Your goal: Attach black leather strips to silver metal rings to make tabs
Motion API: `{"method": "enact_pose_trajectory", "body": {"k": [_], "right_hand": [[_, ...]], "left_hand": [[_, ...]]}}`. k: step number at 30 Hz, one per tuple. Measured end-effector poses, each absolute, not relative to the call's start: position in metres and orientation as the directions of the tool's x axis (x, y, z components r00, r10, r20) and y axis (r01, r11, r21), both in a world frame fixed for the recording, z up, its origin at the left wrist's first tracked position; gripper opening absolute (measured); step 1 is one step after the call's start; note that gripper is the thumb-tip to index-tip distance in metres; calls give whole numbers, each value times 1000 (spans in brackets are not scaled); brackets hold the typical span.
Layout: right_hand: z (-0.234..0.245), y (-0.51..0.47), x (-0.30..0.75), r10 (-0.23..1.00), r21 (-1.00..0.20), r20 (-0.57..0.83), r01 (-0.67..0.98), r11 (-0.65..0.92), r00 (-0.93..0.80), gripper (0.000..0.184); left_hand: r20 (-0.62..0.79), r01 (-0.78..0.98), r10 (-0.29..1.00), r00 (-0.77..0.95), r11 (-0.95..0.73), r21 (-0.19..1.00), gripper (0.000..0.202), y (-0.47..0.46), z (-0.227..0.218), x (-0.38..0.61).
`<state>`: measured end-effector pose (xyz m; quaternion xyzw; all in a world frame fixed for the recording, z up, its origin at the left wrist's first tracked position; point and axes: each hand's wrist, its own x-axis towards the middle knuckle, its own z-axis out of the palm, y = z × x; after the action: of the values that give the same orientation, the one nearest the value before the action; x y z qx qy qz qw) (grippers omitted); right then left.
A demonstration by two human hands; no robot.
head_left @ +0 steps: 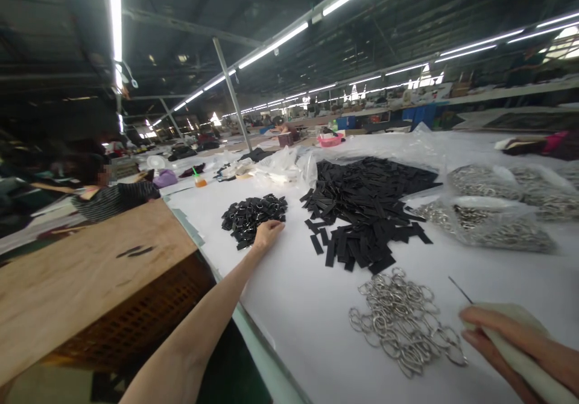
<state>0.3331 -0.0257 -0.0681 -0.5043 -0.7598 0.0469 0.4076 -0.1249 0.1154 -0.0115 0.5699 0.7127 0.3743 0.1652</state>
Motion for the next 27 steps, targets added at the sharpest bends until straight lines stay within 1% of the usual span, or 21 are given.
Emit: {"method": "enact_pose_trajectory", "body": {"k": [2,3,4,6,7,8,11,14,18,21,24,27], "right_hand": [[-62,-35,329,802,-421,550,752,507,-233,29],[-55,-41,324,811,-415,541,768,488,-222,31],[-47,-48,317,789,-410,581,765,496,-200,31],[-28,-60,301,819,-452,539,752,479,-197,34],[-18,-64,294,825,-478,544,751,456,-154,32],[-11,-67,287,814,-477,559,740,473,-160,30],[2,-69,276,774,-441,600,725,529,-200,28],[3,-69,276,757,-405,613,733,546,-225,26],[2,-69,280,746,-381,634,758,530,-203,24],[3,-69,280,717,-360,664,751,553,-210,23],[6,-69,278,727,-364,646,743,561,-232,20],[8,-69,275,749,-397,618,729,557,-236,18]], "left_hand": [[195,651,927,-320,65,757,25,115,-10,-123],[194,637,927,-322,60,769,25,113,-9,-119],[191,627,930,-314,52,777,24,109,-9,-113],[175,624,949,-260,27,781,22,99,-9,-96],[165,629,961,-220,11,778,21,93,-9,-85],[152,638,973,-173,-7,770,21,86,-8,-73],[129,697,991,-45,-62,715,19,70,-7,-35],[136,780,991,18,-99,618,15,68,-5,-4],[70,866,997,16,-49,498,14,78,-4,17],[17,887,1000,-11,2,461,10,83,-2,22],[-16,866,999,-46,48,498,6,83,1,20],[-57,788,996,-69,90,610,10,80,4,13]]}}
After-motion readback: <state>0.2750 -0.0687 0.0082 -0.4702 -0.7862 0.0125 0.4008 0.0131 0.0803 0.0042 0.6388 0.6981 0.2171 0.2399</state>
